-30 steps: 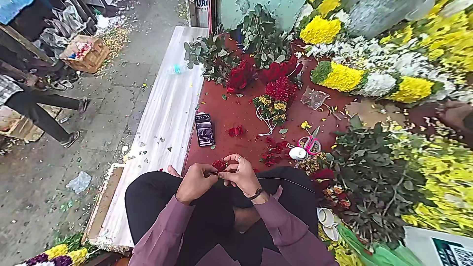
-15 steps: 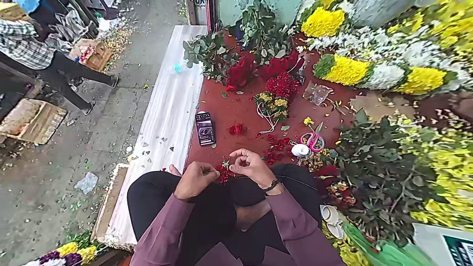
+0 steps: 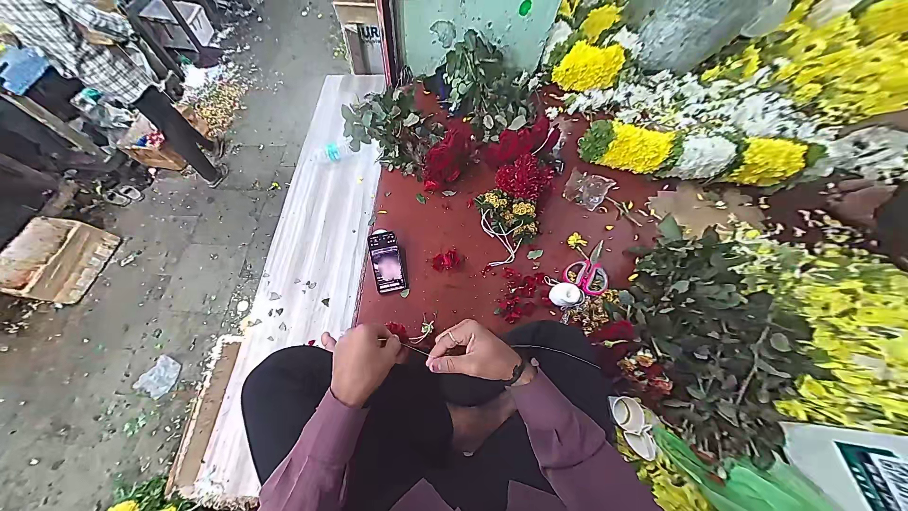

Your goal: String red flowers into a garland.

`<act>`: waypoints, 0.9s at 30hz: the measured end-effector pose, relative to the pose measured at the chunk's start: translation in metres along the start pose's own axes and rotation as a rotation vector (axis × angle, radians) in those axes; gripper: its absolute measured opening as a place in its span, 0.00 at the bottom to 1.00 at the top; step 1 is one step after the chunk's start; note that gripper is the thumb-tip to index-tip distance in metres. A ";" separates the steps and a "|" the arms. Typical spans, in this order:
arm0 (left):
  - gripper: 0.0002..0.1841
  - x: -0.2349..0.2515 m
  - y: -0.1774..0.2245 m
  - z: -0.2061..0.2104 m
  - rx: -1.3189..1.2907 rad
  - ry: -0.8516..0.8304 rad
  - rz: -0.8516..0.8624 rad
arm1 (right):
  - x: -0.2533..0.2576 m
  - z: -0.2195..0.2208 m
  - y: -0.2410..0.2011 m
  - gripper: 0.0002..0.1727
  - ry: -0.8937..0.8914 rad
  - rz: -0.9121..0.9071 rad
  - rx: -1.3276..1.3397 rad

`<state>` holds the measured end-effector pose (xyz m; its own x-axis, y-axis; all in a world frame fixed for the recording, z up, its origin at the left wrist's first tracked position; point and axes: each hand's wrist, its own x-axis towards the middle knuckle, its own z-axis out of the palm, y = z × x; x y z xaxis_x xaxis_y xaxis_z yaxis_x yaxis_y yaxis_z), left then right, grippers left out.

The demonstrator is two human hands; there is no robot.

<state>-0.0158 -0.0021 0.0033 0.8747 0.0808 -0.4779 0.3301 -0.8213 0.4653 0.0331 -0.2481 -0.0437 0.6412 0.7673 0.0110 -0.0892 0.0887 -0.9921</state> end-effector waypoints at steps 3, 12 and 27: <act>0.14 -0.012 0.017 -0.009 0.029 -0.311 0.322 | 0.003 0.002 -0.011 0.06 0.188 -0.074 -0.005; 0.11 -0.006 0.036 -0.001 -0.609 0.144 0.567 | -0.003 0.015 0.006 0.07 -0.098 0.056 0.171; 0.12 -0.001 0.000 0.006 -0.253 0.038 0.165 | 0.002 0.013 -0.006 0.09 0.175 -0.039 -0.042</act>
<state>-0.0186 -0.0054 -0.0010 0.9349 -0.0167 -0.3545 0.2565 -0.6585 0.7075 0.0250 -0.2386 -0.0357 0.7668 0.6411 0.0309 -0.0325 0.0869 -0.9957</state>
